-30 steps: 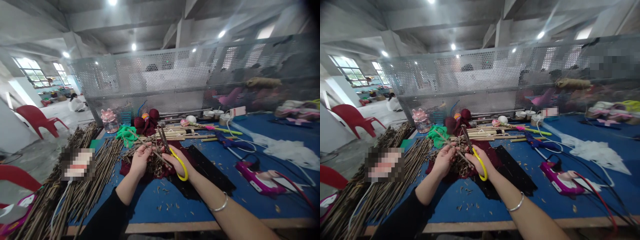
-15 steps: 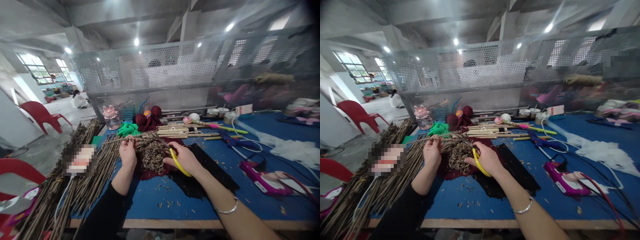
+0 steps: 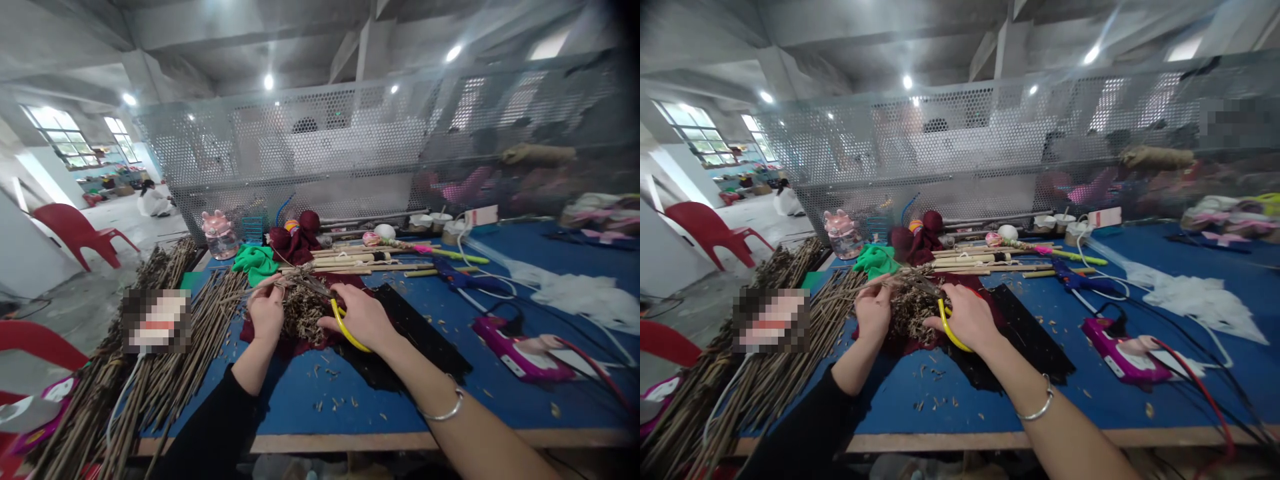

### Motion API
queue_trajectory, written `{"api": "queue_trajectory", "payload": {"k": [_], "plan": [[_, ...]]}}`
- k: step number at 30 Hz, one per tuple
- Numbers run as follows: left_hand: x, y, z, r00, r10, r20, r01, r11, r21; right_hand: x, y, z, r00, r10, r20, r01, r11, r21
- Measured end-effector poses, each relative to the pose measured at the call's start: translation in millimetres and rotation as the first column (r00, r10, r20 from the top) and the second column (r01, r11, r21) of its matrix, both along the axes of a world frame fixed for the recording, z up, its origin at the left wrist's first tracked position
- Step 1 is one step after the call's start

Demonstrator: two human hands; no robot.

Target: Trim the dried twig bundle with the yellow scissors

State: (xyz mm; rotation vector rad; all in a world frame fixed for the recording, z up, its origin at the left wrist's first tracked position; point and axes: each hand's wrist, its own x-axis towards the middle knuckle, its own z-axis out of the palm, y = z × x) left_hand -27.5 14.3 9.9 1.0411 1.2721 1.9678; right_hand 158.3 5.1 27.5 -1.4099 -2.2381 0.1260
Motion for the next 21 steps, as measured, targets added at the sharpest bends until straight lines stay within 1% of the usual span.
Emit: {"api": "queue_trajectory", "payload": {"k": [2,4,6,11,14,16,19,21], "plan": [[3,-3,-1.2,0.989,0.032,-0.144,-0.033,0.999,0.001,-1,0,-1.3,1.0,0.002,-0.003,-0.002,1.0,-0.004],[4,-6,-1.3,0.972,0.047,-0.231,-0.045,0.999,0.015,-2,-1,-2.3,1.0,0.008,-0.005,-0.008,1.0,-0.007],[3,-7,-0.9,0.964,0.066,-0.257,-0.059,0.998,0.034,-3,-1,-3.3,1.0,0.003,-0.01,-0.003,1.0,-0.011],[3,-7,-1.0,0.955,0.136,-0.265,-0.114,0.989,0.098,-6,-2,-5.9,1.0,-0.018,-0.02,0.018,1.0,-0.008],[7,-9,-1.6,0.95,0.119,-0.289,-0.085,0.988,0.126,-8,-3,-7.3,1.0,-0.009,-0.007,0.009,1.0,0.004],[11,-13,-1.6,0.947,0.073,-0.314,-0.032,0.99,0.134,-10,-4,-7.8,1.0,-0.013,0.001,0.013,1.0,0.016],[14,-19,-1.4,0.917,-0.002,-0.4,0.055,0.991,0.12,-13,-5,-7.9,0.999,-0.038,0.007,0.037,0.999,0.021],[14,-20,-2.1,0.895,-0.012,-0.445,0.072,0.99,0.118,-14,-6,-7.7,0.999,-0.052,0.005,0.052,0.999,-0.004]]}}
